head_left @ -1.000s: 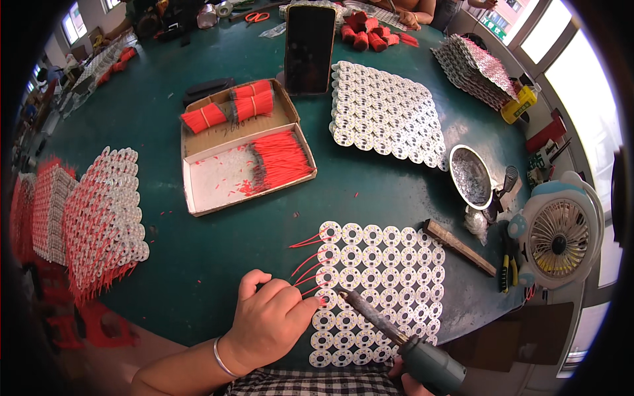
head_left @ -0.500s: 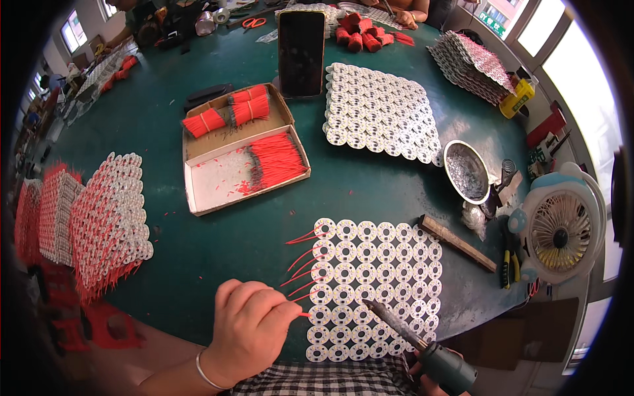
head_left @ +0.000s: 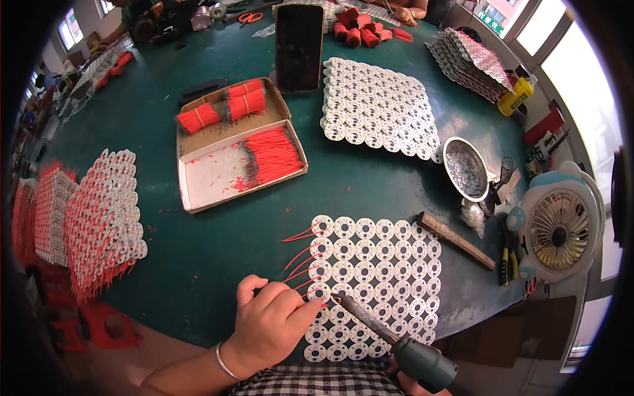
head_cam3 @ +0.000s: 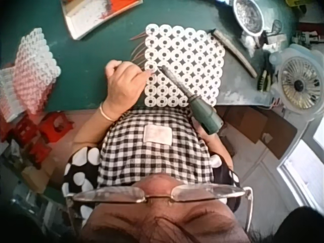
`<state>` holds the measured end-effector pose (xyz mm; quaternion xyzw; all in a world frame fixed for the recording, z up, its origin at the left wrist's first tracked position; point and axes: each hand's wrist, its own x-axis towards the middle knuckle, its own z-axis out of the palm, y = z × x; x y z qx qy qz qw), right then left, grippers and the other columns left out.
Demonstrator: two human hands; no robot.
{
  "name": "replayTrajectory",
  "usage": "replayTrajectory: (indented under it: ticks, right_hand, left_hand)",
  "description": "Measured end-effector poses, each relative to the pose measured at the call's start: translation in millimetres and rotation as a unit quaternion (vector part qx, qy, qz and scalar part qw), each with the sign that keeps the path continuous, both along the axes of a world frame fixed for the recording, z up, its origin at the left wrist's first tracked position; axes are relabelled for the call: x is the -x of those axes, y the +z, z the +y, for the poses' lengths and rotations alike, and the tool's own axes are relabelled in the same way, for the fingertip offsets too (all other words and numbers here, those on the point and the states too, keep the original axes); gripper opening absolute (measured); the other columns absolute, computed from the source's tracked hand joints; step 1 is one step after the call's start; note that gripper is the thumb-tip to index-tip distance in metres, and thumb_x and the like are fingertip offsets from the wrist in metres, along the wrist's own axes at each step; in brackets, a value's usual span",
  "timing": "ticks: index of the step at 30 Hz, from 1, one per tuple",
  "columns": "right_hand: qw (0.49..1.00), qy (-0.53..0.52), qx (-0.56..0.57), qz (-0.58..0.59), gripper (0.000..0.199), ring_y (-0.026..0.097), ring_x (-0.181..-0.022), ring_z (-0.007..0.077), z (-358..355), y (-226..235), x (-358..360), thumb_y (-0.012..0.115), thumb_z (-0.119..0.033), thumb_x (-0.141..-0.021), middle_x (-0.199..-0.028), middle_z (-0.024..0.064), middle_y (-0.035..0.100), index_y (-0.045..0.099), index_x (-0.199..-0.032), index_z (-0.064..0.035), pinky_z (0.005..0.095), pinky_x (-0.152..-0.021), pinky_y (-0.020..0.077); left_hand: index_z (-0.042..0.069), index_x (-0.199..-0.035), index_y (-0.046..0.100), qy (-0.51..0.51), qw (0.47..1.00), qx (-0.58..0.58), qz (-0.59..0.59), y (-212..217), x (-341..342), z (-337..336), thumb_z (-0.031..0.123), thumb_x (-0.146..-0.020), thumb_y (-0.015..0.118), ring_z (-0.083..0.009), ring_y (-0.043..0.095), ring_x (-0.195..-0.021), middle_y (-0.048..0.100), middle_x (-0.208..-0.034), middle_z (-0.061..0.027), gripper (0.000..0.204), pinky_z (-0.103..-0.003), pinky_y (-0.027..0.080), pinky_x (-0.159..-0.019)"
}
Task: The person positions an LED circuit board panel on the workbench, takes wires from a container, and solders the wires to the circular boards on the panel using a soldering iron tool.
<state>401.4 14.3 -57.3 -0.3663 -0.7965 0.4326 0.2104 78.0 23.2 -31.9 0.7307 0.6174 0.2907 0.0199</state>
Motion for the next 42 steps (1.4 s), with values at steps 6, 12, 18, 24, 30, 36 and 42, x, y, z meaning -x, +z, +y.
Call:
replayTrajectory:
  ticks: [6, 12, 18, 24, 30, 36, 42]
  right_hand:
    - [0.993, -0.073, 0.081, -0.034, 0.051, 0.061, -0.103, 0.0265, -6.8, 0.6, -0.9, 0.067, -0.026, -0.087, -0.114, 0.0174, 0.063, 0.052, -0.126, 0.0035, 0.0369, -0.087, 0.0491]
    - [0.993, -0.035, 0.044, -0.107, 0.047, 0.061, -0.102, 0.0268, 1.0, 10.3, 6.2, 0.066, -0.028, -0.088, -0.112, 0.0159, 0.064, 0.055, -0.123, 0.0016, 0.0379, -0.087, 0.048]
    - [0.995, -0.056, 0.07, -0.033, 0.042, 0.062, -0.098, 0.0255, 2.6, 13.7, 12.3, 0.064, -0.026, -0.091, -0.108, 0.0139, 0.065, 0.056, -0.123, 0.0, 0.0369, -0.082, 0.0491]
    - [0.974, -0.102, 0.194, 0.052, 0.042, 0.063, -0.095, 0.0237, -4.0, 12.5, 1.4, 0.063, -0.028, -0.091, -0.106, 0.0132, 0.066, 0.056, -0.122, -0.0002, 0.0354, -0.08, 0.05]
    - [0.975, -0.136, 0.172, 0.045, 0.046, 0.064, -0.09, 0.0204, -22.2, -7.2, -16.2, 0.064, -0.034, -0.089, -0.101, 0.0123, 0.067, 0.058, -0.12, 0.0001, 0.033, -0.077, 0.0508]
    - [0.995, -0.061, 0.071, -0.015, 0.045, 0.064, -0.095, 0.0223, -14.9, -0.5, -9.7, 0.065, -0.025, -0.087, -0.105, 0.0135, 0.067, 0.056, -0.121, 0.0017, 0.0345, -0.083, 0.0497]
    - [0.996, 0.009, -0.03, -0.078, 0.045, 0.064, -0.1, 0.0242, -7.0, 6.2, 0.5, 0.066, -0.017, -0.084, -0.109, 0.0148, 0.066, 0.055, -0.123, 0.0034, 0.0361, -0.089, 0.0486]
  left_hand:
    - [0.017, -0.088, 0.071, -0.009, 1.0, 0.014, -0.001, -2.6, 0.8, 2.0, 0.015, -0.077, 0.068, -0.0139, 0.051, -0.077, 0.046, -0.074, 0.0043, 0.012, -0.038, 0.034, -0.085]
    - [0.017, -0.088, 0.071, -0.01, 1.0, 0.01, -0.006, -4.2, 2.5, 2.4, 0.015, -0.077, 0.068, -0.014, 0.051, -0.077, 0.046, -0.074, 0.0042, 0.011, -0.037, 0.034, -0.084]
    - [0.017, -0.087, 0.07, -0.008, 1.0, 0.003, -0.003, -3.9, 1.2, 1.9, 0.016, -0.078, 0.068, -0.0139, 0.051, -0.078, 0.046, -0.074, 0.0039, 0.01, -0.037, 0.035, -0.083]
    - [0.016, -0.087, 0.069, -0.002, 1.0, -0.009, 0.009, -3.4, 0.7, 0.0, 0.016, -0.077, 0.069, -0.0137, 0.052, -0.079, 0.049, -0.076, 0.0044, 0.009, -0.038, 0.034, -0.084]
    - [0.016, -0.087, 0.069, 0.025, 0.998, -0.042, 0.027, 5.2, 0.4, -19.2, 0.016, -0.076, 0.069, -0.0133, 0.052, -0.078, 0.05, -0.077, 0.0052, 0.011, -0.039, 0.033, -0.087]
    - [0.016, -0.088, 0.07, 0.016, 0.999, -0.027, 0.017, -6.9, 0.5, -24.5, 0.014, -0.071, 0.072, -0.0143, 0.052, -0.076, 0.05, -0.077, 0.0051, 0.017, -0.041, 0.031, -0.087]
    - [0.016, -0.089, 0.069, 0.012, 1.0, -0.011, 0.02, -5.0, 0.2, -22.9, 0.016, -0.077, 0.068, -0.0139, 0.052, -0.078, 0.049, -0.078, 0.0045, 0.012, -0.039, 0.033, -0.088]
